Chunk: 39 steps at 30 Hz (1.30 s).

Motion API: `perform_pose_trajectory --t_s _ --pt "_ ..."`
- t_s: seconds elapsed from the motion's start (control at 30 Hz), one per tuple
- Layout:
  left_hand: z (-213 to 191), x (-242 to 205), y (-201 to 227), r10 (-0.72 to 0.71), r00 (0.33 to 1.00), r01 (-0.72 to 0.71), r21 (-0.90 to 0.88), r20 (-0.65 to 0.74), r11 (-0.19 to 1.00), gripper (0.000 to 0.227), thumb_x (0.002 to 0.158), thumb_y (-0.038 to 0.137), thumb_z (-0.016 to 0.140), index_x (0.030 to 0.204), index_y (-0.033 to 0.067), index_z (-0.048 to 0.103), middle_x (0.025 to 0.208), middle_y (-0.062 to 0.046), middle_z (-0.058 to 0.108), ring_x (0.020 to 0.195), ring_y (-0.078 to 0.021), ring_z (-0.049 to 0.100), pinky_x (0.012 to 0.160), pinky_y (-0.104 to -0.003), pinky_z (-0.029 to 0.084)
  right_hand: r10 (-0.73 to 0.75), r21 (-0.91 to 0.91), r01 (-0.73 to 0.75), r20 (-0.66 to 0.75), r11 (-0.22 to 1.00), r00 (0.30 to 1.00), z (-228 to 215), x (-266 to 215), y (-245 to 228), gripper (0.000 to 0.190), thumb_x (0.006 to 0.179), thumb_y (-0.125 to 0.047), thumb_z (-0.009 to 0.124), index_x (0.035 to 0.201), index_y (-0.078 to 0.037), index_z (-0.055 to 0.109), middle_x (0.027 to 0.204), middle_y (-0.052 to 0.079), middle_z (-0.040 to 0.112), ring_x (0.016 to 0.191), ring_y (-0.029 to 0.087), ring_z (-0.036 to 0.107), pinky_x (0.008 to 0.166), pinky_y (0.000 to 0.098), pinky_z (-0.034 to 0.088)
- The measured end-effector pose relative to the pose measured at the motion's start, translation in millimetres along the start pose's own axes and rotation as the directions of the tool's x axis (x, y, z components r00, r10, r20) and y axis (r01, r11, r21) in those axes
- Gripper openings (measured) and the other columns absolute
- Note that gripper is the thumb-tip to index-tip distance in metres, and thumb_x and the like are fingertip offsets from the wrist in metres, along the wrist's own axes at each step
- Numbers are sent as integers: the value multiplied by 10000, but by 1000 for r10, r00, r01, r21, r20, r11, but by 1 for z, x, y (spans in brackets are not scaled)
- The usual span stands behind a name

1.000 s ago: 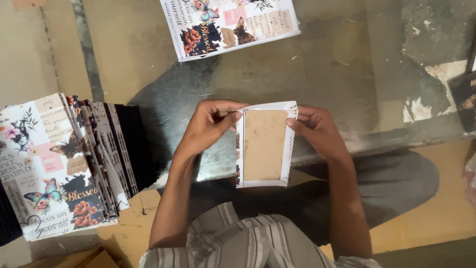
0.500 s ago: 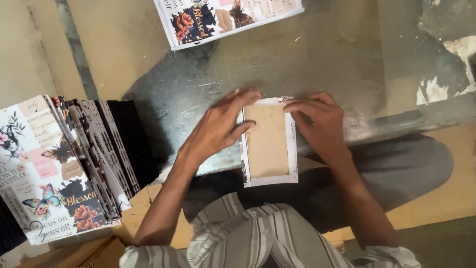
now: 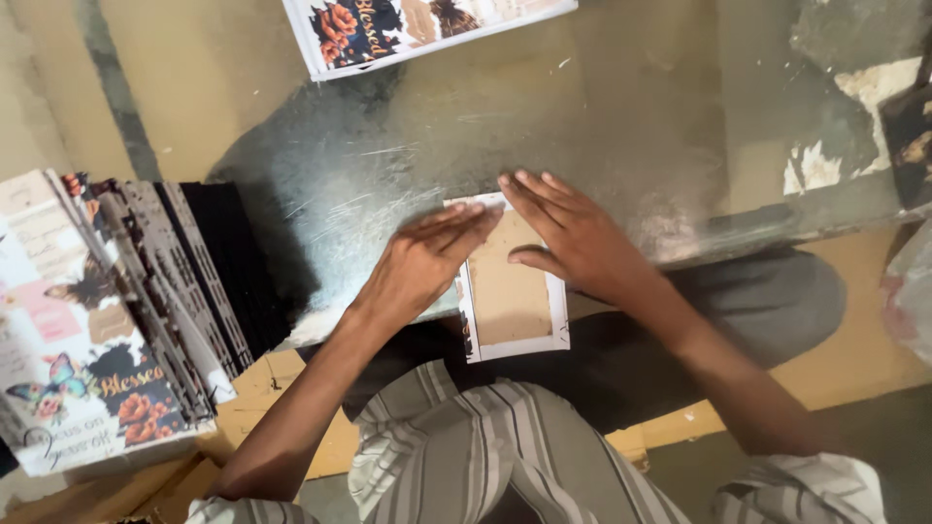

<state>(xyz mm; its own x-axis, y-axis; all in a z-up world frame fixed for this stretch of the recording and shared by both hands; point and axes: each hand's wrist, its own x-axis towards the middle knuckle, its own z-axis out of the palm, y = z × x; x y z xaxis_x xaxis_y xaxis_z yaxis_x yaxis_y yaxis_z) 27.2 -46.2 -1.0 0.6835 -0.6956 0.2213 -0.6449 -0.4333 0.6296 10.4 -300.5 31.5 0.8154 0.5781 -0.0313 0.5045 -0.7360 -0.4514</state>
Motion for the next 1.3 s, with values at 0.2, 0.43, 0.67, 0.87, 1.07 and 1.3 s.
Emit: perform_pose_trajectory --t_s 0.2,0.43,0.67,0.87,1.07,1.3 --pt "-24 24 4 -217 976 194 -489 10 851 193 989 152 663 1148 65 729 1032 -97 773 918 -234 787 887 -331 610 36 10 -35 -149 999 988 13 -11 -9 620 954 -348 703 1477 -60 537 1436 174 610 1365 313 554 1183 442 419" --pt "-28 105 0 -177 843 100 -176 -508 979 188 1000 75 548 1147 28 656 1192 -189 668 1168 -345 599 1083 -443 455 135 51 -126 -267 991 954 25 -27 -16 490 905 -288 797 1352 -123 683 1316 131 691 1249 295 656 1081 408 521" --pt "43 103 -13 245 967 -220 277 -61 935 276 967 66 585 1241 32 589 1422 -196 518 1480 -380 378 1304 -547 203 192 128 -151 -430 980 882 41 -43 -14 508 844 -337 937 1184 -86 656 1190 99 695 1097 259 687 929 379 570" --pt "41 129 -12 -11 945 52 118 -327 992 294 983 89 577 1272 37 582 1431 -194 525 1476 -381 383 1253 -488 232 272 102 -258 -546 961 793 46 -40 -10 1159 738 -466 981 1576 -88 276 1605 231 279 1478 418 329 1219 573 349" --pt "95 146 3 330 927 -259 331 -180 907 510 872 89 675 1365 39 550 1476 -217 498 1518 -401 288 1282 -538 213 286 64 -304 -563 951 775 52 -43 -5 1400 777 -544 971 1688 -145 -15 1694 309 -75 1615 498 -20 1325 659 147" --pt "46 114 6 -249 888 37 -481 -385 876 415 969 120 704 1329 58 507 1341 -144 565 1351 -354 500 1161 -485 424 84 146 -26 -405 989 910 42 -58 -4 1463 657 -622 924 1650 -107 -20 1677 328 -60 1587 520 22 1278 674 108"
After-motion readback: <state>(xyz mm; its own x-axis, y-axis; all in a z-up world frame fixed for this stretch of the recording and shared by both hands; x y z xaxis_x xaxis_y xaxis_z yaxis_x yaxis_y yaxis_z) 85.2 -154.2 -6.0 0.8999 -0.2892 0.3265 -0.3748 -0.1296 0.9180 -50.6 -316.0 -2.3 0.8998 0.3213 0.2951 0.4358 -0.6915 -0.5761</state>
